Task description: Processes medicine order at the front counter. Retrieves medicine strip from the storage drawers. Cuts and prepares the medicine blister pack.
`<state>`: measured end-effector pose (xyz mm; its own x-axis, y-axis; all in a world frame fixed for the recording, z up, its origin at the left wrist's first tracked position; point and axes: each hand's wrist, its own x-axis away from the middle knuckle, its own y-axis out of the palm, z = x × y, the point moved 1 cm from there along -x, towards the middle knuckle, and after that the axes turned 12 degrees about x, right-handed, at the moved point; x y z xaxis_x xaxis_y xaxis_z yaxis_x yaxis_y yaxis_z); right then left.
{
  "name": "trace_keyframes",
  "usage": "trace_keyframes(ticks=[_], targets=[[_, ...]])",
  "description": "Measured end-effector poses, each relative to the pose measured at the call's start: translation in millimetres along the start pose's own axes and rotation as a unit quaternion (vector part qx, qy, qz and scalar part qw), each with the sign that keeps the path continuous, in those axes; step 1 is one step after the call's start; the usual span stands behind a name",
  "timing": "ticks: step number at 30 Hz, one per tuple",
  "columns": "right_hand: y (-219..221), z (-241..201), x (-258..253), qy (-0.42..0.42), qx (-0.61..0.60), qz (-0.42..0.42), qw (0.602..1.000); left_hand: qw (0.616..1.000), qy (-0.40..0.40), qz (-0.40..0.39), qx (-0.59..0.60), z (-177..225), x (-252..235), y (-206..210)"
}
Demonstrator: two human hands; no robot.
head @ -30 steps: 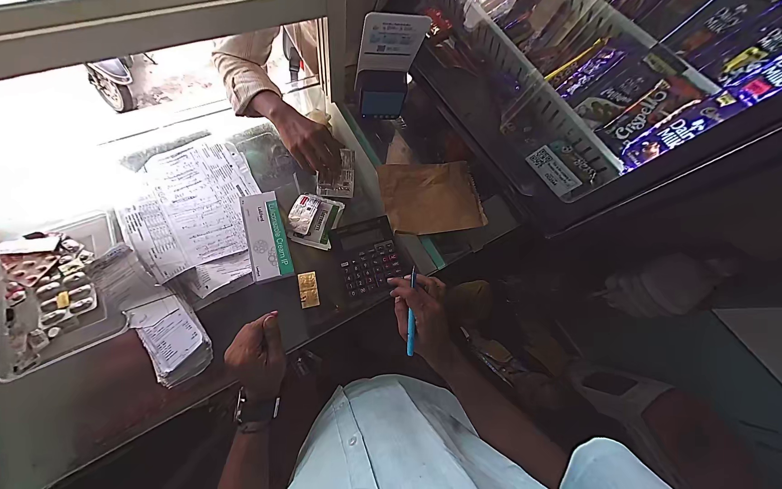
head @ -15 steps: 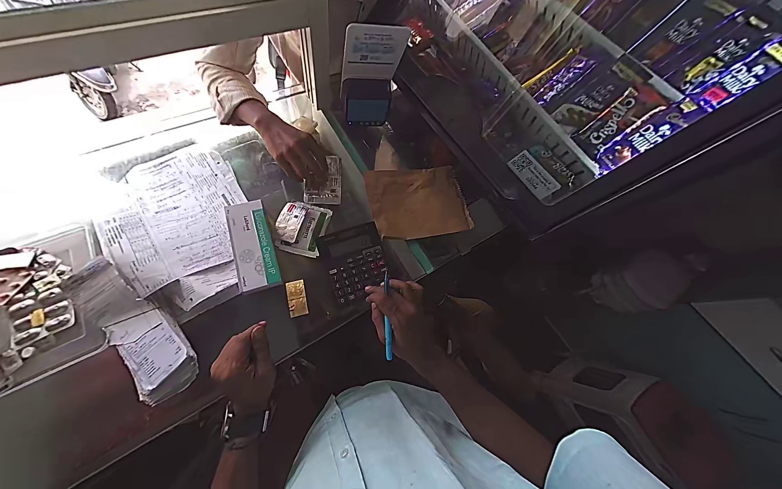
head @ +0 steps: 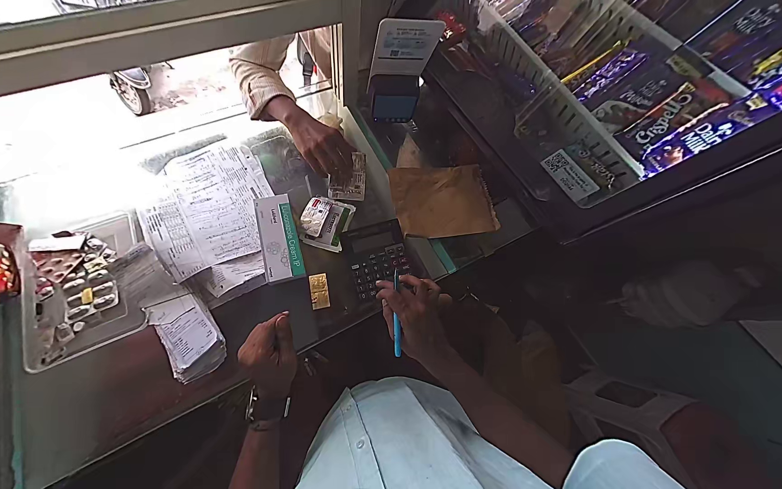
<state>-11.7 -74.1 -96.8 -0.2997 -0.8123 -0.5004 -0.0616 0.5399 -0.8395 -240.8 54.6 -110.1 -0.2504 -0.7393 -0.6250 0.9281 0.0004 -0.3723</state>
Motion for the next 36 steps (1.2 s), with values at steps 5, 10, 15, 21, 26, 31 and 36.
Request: trace_keyframes(ticks=[5, 10, 15, 21, 26, 31, 36], targets=[[-6, 2, 5, 0.038, 0.027, 0.03, 0.998, 1.0, -0.003, 0.0, 0.0, 0, 0, 0], [-1, 2, 9, 0.046, 0.036, 0.013, 0.998, 1.0, -0.001, 0.0, 0.004, -2, 1, 0], [3, 3, 13, 0.046, 0.02, 0.013, 0.999, 1.0, -0.006, -0.003, -0.001, -1, 1, -1], [2, 2, 14, 0.052, 0.01, 0.022, 0.998, 1.0, -0.001, -0.005, 0.0, 0, 1, -1], [1, 2, 13, 0.05, 0.013, 0.017, 0.999, 1.0, 0.0, -0.003, 0.0, 0, 0, 0], [0, 4, 15, 0.052, -0.006, 0.025, 0.998, 1.0, 0.0, 0.0, -0.004, -1, 1, -1], [3, 8, 18, 0.046, -0.007, 0.028, 0.999, 1.0, 0.0, 0.001, -0.006, 0, 1, 0]])
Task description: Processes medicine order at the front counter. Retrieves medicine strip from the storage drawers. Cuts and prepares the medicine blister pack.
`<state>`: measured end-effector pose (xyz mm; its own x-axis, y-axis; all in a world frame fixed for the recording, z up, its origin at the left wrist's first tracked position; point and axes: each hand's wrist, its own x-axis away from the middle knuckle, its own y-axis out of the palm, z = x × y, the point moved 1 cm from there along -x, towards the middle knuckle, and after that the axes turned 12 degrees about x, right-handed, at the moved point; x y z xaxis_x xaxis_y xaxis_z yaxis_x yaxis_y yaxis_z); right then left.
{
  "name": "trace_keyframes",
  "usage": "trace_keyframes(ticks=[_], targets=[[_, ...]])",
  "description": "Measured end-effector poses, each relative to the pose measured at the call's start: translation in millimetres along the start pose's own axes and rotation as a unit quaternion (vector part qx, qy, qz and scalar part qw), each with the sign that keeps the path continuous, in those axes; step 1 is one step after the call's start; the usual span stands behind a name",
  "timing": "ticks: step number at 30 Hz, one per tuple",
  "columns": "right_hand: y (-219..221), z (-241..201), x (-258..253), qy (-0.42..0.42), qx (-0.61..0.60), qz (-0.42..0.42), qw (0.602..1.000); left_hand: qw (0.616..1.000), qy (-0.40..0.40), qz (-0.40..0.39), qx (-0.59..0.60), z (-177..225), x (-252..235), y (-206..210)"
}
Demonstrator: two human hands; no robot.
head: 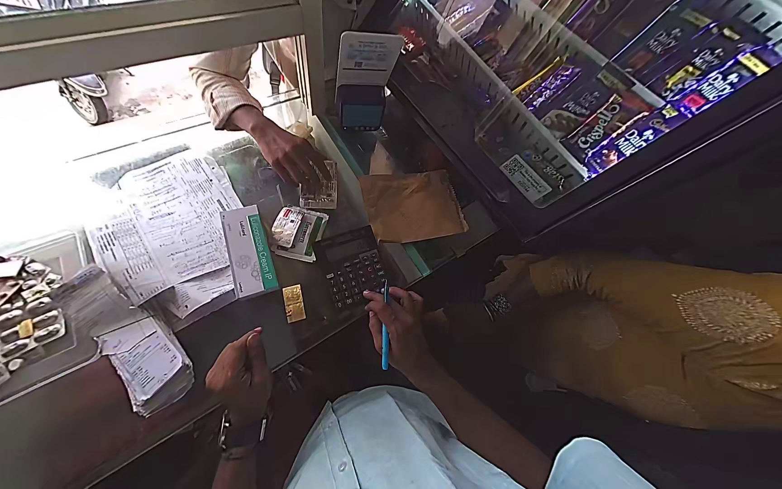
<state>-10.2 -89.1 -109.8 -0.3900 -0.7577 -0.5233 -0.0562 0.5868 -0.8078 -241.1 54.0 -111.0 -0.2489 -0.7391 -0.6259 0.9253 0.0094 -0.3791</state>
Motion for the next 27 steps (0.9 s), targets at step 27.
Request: trace_keyframes(ticks=[27], targets=[[3.7, 4.9, 0.6, -0.008, -0.013, 0.015, 1.0, 1.0, 0.007, 0.005, -0.006, 0.2, -1.4, 1.1]])
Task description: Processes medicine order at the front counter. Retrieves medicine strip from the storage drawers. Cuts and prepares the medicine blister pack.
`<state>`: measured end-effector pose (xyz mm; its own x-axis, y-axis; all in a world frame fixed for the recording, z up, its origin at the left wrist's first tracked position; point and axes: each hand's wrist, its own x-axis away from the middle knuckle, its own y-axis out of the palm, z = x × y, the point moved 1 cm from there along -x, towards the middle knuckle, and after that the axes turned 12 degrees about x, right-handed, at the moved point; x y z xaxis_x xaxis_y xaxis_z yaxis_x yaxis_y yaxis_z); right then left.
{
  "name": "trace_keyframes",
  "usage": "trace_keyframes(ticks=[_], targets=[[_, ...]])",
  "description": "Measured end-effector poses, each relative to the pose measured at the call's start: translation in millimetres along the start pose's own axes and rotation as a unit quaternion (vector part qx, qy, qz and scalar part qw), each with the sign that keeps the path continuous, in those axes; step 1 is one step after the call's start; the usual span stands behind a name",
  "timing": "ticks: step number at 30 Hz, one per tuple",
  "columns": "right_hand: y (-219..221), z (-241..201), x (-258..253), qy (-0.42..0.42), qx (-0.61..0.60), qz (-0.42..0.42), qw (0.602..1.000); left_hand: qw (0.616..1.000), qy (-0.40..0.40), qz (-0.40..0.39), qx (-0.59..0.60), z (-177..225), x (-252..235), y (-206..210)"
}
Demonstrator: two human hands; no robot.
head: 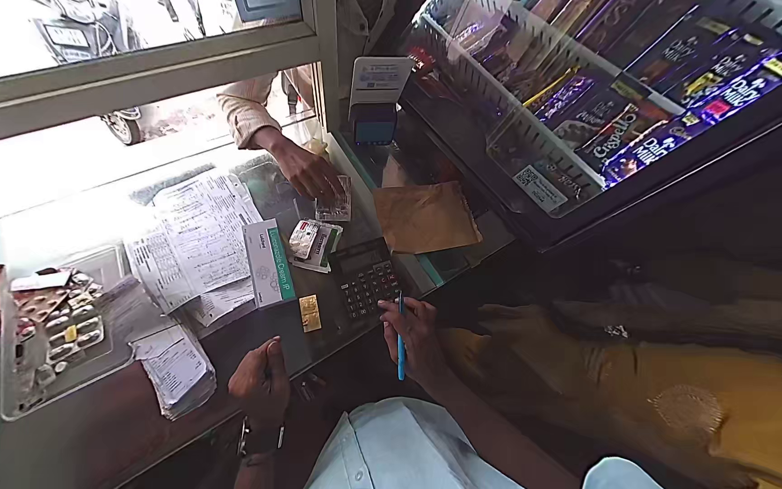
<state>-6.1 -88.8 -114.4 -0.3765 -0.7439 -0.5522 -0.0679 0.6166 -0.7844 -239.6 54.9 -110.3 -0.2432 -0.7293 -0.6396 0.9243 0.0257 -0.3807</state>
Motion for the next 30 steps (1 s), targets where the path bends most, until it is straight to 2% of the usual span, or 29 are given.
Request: trace_keyframes(ticks=[15, 20, 23, 30], targets=[[-2, 0, 4, -0.006, -0.001, -0.009, 1.0, 1.0, 0.003, -0.008, 0.0, 0, 3, 0], [3, -20, -1, -0.07, -0.031, -0.029, 0.997, 1.0, 0.006, -0.006, -0.006, 1, 1, 1], [8, -32, -7, -0.088, -0.005, -0.048, 0.995, 1.0, 0.007, -0.007, 0.0, 1, 0, 0], [1, -24, -19, -0.047, 0.024, -0.07, 0.996, 1.0, 0.003, -0.006, -0.008, 0, 2, 1]])
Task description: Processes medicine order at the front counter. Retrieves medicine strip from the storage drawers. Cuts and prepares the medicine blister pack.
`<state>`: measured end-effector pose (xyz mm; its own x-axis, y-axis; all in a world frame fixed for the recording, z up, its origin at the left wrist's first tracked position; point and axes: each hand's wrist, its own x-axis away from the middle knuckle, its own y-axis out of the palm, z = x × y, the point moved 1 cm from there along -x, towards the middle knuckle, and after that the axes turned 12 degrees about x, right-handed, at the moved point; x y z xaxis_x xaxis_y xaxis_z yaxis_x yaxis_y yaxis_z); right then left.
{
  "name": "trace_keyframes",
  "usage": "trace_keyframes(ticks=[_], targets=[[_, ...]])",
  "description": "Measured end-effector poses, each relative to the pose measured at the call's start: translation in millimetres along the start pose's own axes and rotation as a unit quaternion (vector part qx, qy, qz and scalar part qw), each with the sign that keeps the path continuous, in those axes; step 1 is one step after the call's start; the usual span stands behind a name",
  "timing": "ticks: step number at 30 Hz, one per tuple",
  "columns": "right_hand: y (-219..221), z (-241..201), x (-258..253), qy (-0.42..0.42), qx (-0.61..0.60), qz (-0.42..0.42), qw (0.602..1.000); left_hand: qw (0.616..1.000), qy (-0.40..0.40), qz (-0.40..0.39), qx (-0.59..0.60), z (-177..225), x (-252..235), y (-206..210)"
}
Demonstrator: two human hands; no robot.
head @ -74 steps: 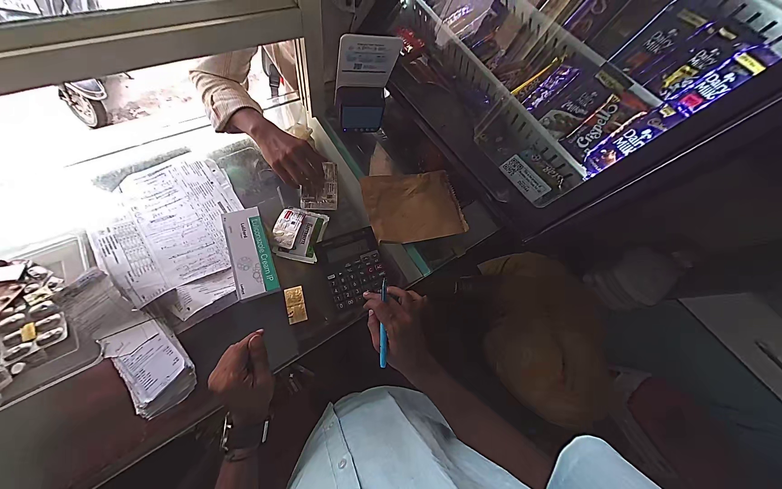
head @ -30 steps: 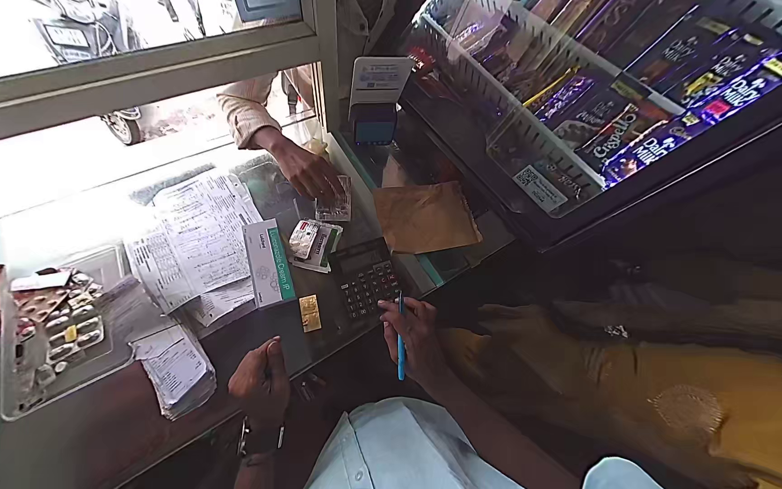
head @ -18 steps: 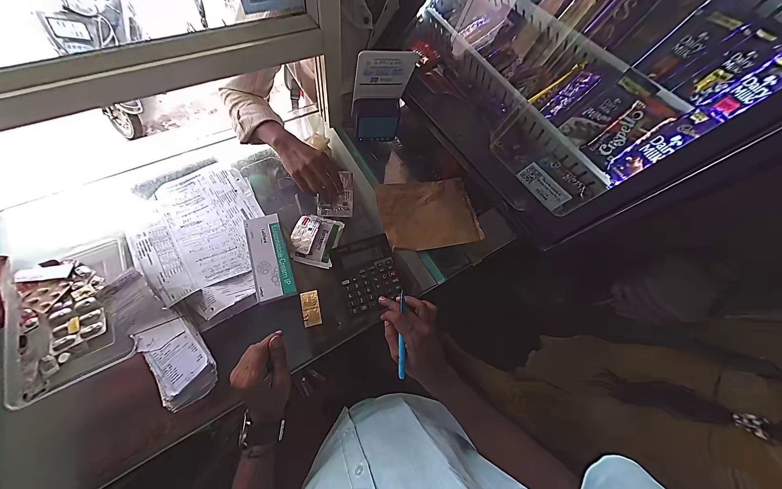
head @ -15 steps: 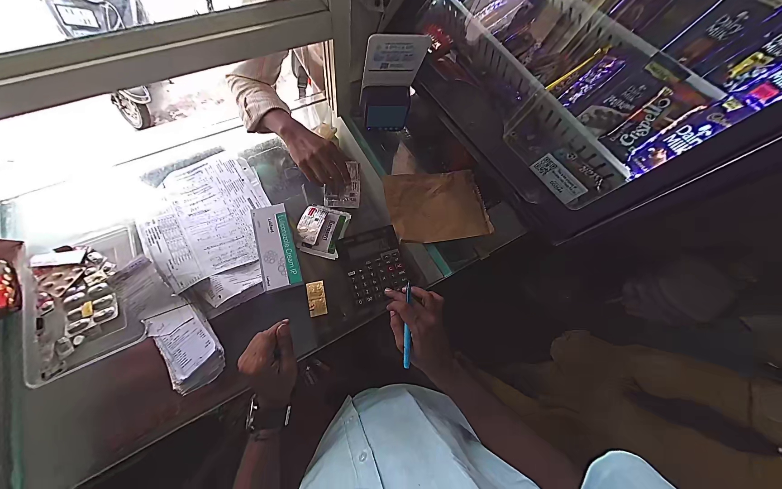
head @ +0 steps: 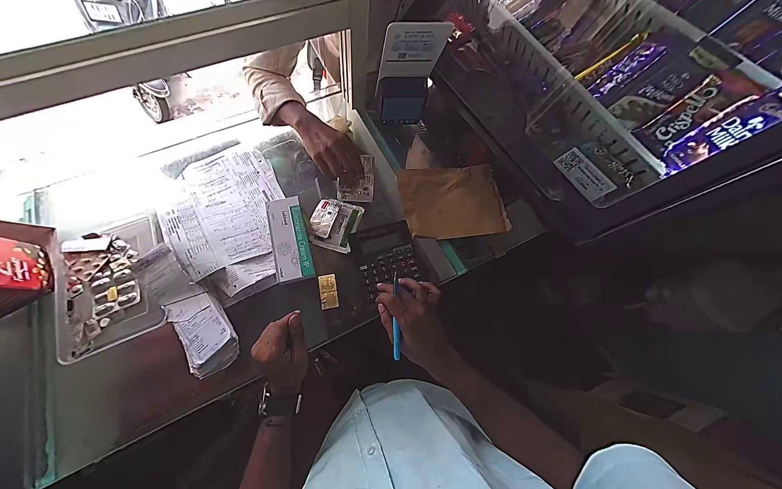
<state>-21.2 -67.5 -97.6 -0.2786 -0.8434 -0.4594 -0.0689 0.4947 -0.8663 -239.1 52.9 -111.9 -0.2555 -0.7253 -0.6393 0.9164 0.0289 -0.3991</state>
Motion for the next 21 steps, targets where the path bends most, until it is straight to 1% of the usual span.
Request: trace_keyframes(ticks=[2, 5, 6, 9, 11, 13, 16, 21], targets=[[-1, 4, -8, 0.012, -0.017, 0.009, 1.0, 1.0, 0.001, -0.002, 0.001, 0, 0, 1], [1, 11, -18, 0.016, -0.008, -0.021, 1.0, 1.0, -0.002, -0.004, 0.002, 0, 0, 0], [0, 13, -17, 0.014, -0.013, -0.017, 1.0, 1.0, -0.002, -0.004, 0.003, 0, 0, 0], [-6, 20, -5, 0.021, -0.046, 0.075, 0.996, 1.0, -0.001, -0.001, 0.002, 1, -1, 0], [-9, 28, 4, 0.035, -0.046, 0.104, 0.993, 1.0, 0.002, 0.003, 0.002, 1, -1, 1], [-9, 30, 11, 0.045, -0.046, 0.104, 0.993, 1.0, 0.004, 0.002, 0.002, 0, 0, 1], [-6, 25, 15, 0.034, -0.043, 0.086, 0.995, 1.0, 0.004, -0.004, -0.003, -1, -1, -2], [-6, 21, 14, 0.028, -0.044, 0.087, 0.995, 1.0, -0.002, -0.007, -0.002, 1, -1, 0]])
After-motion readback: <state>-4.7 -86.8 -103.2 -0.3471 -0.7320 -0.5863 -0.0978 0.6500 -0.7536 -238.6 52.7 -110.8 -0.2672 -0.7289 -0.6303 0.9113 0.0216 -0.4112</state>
